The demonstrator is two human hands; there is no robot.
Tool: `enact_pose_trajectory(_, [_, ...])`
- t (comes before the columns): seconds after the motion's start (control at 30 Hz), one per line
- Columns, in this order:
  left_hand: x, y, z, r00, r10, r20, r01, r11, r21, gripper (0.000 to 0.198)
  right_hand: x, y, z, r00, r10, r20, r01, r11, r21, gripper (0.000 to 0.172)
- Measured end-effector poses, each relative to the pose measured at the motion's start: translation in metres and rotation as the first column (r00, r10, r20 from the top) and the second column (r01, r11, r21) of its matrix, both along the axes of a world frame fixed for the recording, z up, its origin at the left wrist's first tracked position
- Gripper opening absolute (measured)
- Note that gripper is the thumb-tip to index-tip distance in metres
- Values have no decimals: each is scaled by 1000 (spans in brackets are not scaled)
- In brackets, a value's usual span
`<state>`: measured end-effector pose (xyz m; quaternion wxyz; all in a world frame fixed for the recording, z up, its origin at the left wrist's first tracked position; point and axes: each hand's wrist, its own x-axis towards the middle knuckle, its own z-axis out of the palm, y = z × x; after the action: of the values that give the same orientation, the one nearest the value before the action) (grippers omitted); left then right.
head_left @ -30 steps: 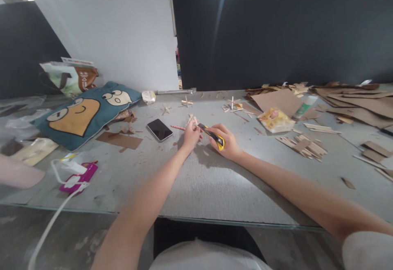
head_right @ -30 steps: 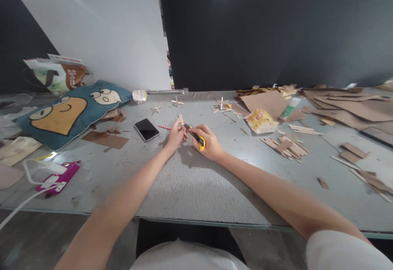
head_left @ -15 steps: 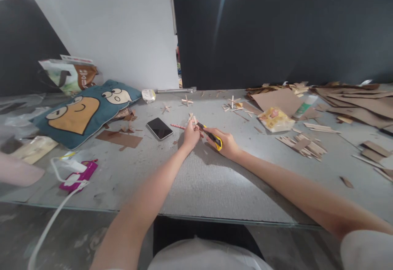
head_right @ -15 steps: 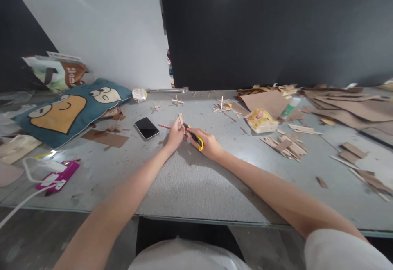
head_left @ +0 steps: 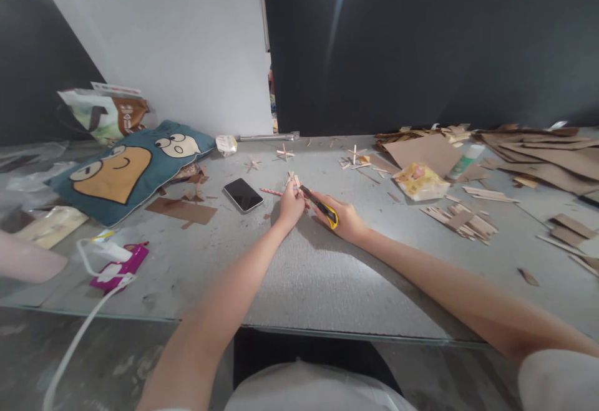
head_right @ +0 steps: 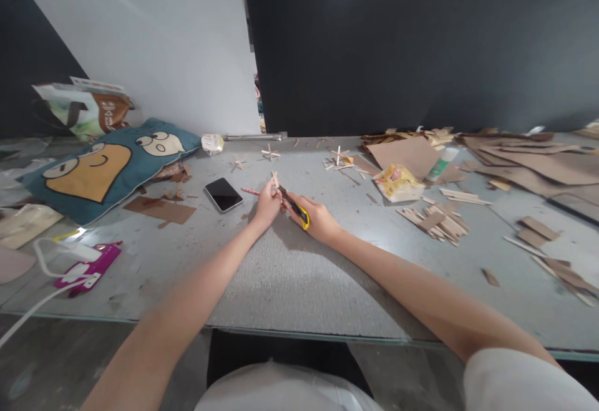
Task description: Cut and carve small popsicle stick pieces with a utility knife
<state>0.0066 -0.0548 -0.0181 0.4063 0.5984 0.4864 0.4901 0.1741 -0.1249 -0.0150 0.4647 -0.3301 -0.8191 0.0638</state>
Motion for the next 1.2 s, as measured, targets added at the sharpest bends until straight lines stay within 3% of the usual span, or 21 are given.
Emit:
enact_pose_trajectory(0.6, [-4,-4,2,996,-10,-86,15,998,57,27,2,0,3,994,39,100,-37,999,-21,46])
enact_pose_trajectory(1.2, [-4,-8,7,996,-71,-57,75,995,66,37,6,-2,5,991,35,129,-34,999,-8,50])
